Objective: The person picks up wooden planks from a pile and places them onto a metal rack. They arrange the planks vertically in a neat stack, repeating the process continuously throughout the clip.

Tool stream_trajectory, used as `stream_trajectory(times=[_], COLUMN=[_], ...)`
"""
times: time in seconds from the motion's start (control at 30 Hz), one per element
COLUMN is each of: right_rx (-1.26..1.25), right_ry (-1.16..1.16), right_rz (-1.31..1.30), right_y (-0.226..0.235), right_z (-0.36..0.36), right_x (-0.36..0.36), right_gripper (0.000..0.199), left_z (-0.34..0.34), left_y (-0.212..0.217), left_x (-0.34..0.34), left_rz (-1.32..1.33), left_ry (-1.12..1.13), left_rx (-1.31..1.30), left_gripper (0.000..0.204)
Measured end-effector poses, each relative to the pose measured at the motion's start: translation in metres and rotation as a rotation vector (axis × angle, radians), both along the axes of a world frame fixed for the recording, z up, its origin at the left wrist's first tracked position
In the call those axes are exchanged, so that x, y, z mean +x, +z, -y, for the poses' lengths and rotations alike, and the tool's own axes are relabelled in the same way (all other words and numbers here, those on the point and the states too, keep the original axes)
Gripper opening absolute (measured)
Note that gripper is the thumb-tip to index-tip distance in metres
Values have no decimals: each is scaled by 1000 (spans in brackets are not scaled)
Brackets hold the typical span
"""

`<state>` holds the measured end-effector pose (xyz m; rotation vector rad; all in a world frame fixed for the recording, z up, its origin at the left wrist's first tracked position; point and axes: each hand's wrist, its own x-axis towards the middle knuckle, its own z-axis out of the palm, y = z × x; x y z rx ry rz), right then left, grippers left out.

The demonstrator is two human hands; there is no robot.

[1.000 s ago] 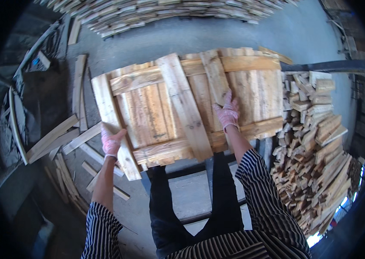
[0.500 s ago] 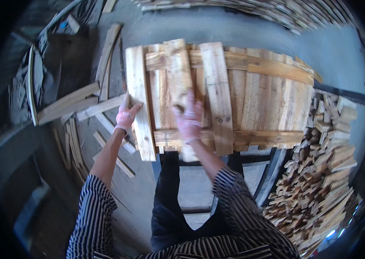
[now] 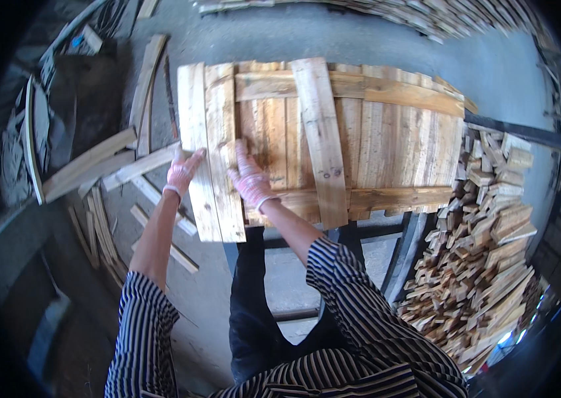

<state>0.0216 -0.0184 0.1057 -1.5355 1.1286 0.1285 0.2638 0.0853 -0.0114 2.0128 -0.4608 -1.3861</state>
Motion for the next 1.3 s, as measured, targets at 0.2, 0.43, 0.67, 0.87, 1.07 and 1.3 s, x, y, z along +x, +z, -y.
stream_trajectory(times=[0.2, 0.43, 0.67, 0.87, 1.07, 1.3], right_rx=[-103, -263, -241, -256, -420, -820], right_ry=[-79, -107, -330, -406, -384, -940], right_rz=[51, -73, -675, -536, -585, -721], right_y=[-23, 6, 34, 31, 57, 114], right_z=[11, 32, 89, 85, 135, 139], right_x=[3, -33, -175, -229, -376, -633], right_gripper=[81, 96, 114, 108, 109, 99], left_z=[43, 16, 29, 72, 128, 216], left_y=[53, 33, 23, 58, 99, 146], left_x=[-13, -1, -19, -64, -124, -369], left_rz=[37, -220, -224, 52, 769, 792], left_ry=[-35, 72, 31, -37, -409, -645], left_rx=[30, 92, 173, 517, 538, -91], left_gripper=[46, 55, 71, 72, 86, 82])
